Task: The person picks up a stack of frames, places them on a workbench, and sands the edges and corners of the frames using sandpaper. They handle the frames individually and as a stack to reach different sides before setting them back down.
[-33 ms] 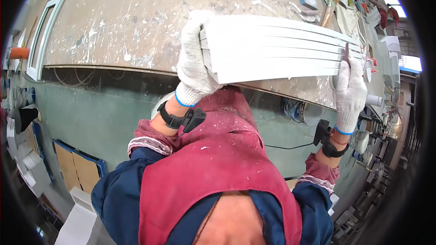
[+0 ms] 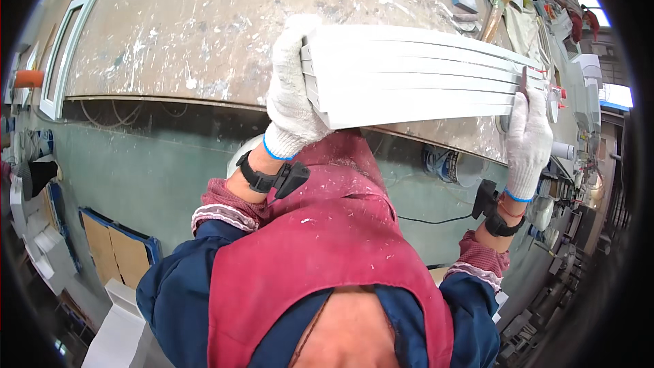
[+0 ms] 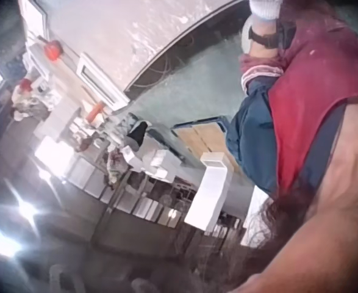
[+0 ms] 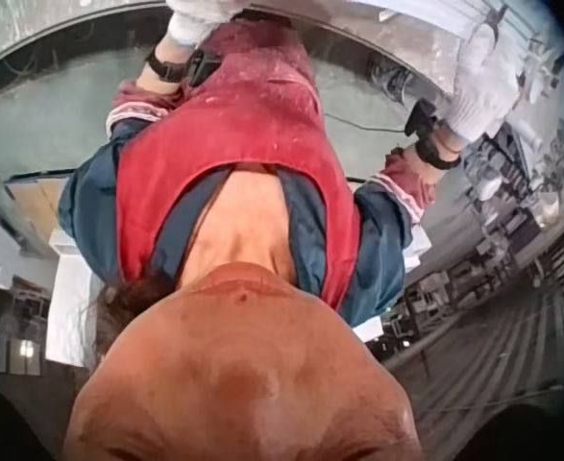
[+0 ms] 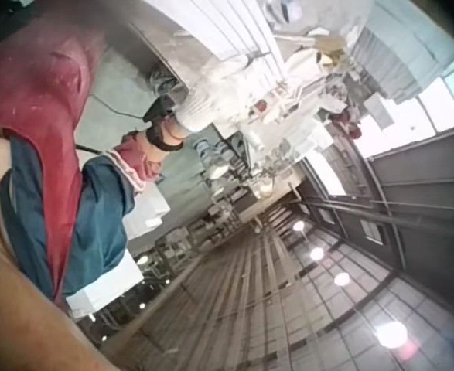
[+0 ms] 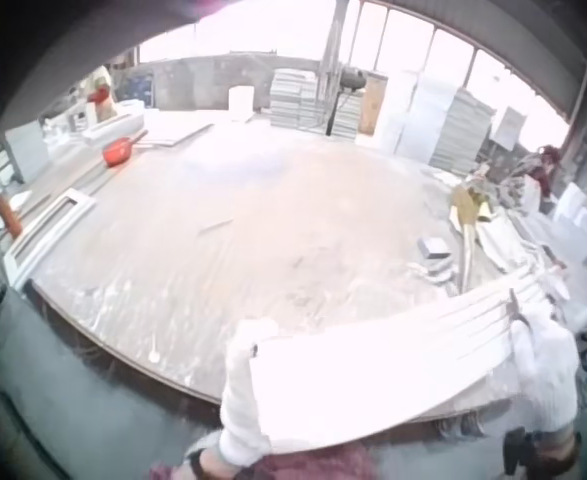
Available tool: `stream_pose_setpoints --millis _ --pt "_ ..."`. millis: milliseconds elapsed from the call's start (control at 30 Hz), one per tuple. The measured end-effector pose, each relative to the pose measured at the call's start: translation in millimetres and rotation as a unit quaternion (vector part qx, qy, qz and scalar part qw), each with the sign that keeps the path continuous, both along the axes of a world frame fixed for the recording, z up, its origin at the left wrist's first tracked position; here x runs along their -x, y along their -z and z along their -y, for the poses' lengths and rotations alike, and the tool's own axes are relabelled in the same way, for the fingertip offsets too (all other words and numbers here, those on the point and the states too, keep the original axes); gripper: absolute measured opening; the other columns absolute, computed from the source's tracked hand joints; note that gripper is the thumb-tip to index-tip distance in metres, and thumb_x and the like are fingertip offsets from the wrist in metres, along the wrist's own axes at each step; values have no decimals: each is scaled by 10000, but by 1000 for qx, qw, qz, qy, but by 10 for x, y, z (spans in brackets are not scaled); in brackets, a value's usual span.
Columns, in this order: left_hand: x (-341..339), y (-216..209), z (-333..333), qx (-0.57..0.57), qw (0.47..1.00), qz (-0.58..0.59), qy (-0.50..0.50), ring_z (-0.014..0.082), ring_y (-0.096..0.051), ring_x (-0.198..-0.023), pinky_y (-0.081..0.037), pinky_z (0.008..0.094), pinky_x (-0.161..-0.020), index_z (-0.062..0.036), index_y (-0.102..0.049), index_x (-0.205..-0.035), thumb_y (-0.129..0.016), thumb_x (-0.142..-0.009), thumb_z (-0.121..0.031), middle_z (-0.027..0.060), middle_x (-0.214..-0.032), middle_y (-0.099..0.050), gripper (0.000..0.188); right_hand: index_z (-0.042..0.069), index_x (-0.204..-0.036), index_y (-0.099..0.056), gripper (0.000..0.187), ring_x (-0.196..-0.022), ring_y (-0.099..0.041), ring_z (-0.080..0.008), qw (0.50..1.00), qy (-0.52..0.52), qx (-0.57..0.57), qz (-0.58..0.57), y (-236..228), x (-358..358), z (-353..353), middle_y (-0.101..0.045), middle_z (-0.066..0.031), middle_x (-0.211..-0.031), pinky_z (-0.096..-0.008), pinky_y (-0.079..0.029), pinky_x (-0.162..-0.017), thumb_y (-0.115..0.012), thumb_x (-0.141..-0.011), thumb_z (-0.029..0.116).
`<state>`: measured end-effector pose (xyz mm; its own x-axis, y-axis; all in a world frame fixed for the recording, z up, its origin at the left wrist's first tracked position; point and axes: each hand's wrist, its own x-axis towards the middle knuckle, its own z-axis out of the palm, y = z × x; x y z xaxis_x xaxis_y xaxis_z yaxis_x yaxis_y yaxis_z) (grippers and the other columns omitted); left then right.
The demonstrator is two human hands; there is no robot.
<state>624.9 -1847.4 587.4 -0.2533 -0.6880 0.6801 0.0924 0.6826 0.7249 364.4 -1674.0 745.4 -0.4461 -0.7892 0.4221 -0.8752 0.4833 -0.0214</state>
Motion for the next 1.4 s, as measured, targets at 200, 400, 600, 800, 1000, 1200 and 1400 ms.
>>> stream_pose_setpoints --millis 200,400,600,800,1000,1200,1400 --pt "-57 211 -120 -7 1000 0 8 347 -534 -1218 -438 449 -1038 -39 -345 -1452 -826 -765 -210 197 -1346 -504 855 96 -1265 -610 343 -972 -681 -414 998 59 7 -2 77 511 -329 -704 -231 -1050 -464 -517 -825 -503 -1032 324" --pt "-78 271 -213 -20 999 -15 23 372 -516 -1228 -429 462 -1037 -35 -341 -1456 -823 -762 -204 215 -1346 -484 862 90 -1266 -620 352 -974 -684 -400 994 107 -8 23 147 367 -487 -703 -210 -1083 -450 -515 -849 -492 -1034 322" --pt "-63 387 -331 -45 996 -65 31 354 -546 -1188 -446 440 -1024 -37 -364 -1445 -816 -771 -174 206 -1315 -508 823 79 -1280 -637 335 -887 -702 -336 994 -29 -31 104 36 -671 -266 -704 -176 -1082 -405 -547 -782 -547 -1000 240" --pt "13 486 -217 -21 997 -72 13 289 -533 -1213 -432 409 -1047 -32 -407 -1433 -789 -815 -169 169 -1327 -513 740 80 -1139 -685 272 -706 -693 -260 933 -342 -44 101 102 -1901 173 -693 -103 -848 -342 -547 -607 -642 -875 132" --pt "15 497 -151 8 996 -82 30 294 -548 -1174 -437 418 -1026 -18 -404 -1440 -789 -790 -217 160 -1315 -534 781 46 -1140 -679 267 -707 -705 -253 918 -375 -51 116 119 -1866 135 -726 -114 -937 -337 -546 -593 -632 -889 123" --pt "49 516 -241 -140 980 -116 76 354 -534 -1189 -441 436 -1012 -14 -368 -1453 -826 -737 -234 197 -1358 -495 878 110 -1187 -663 232 -734 -708 -340 995 18 -51 80 -75 -897 -229 -719 -183 -938 -386 -563 -652 -579 -993 206" --pt "94 472 -214 14 988 -148 44 352 -499 -1240 -422 445 -1044 -13 -356 -1462 -821 -751 -265 208 -1377 -474 886 126 -1113 -674 280 -684 -684 -265 940 -336 -59 -15 50 -1575 46 -702 -97 -932 -354 -544 -595 -633 -836 132"
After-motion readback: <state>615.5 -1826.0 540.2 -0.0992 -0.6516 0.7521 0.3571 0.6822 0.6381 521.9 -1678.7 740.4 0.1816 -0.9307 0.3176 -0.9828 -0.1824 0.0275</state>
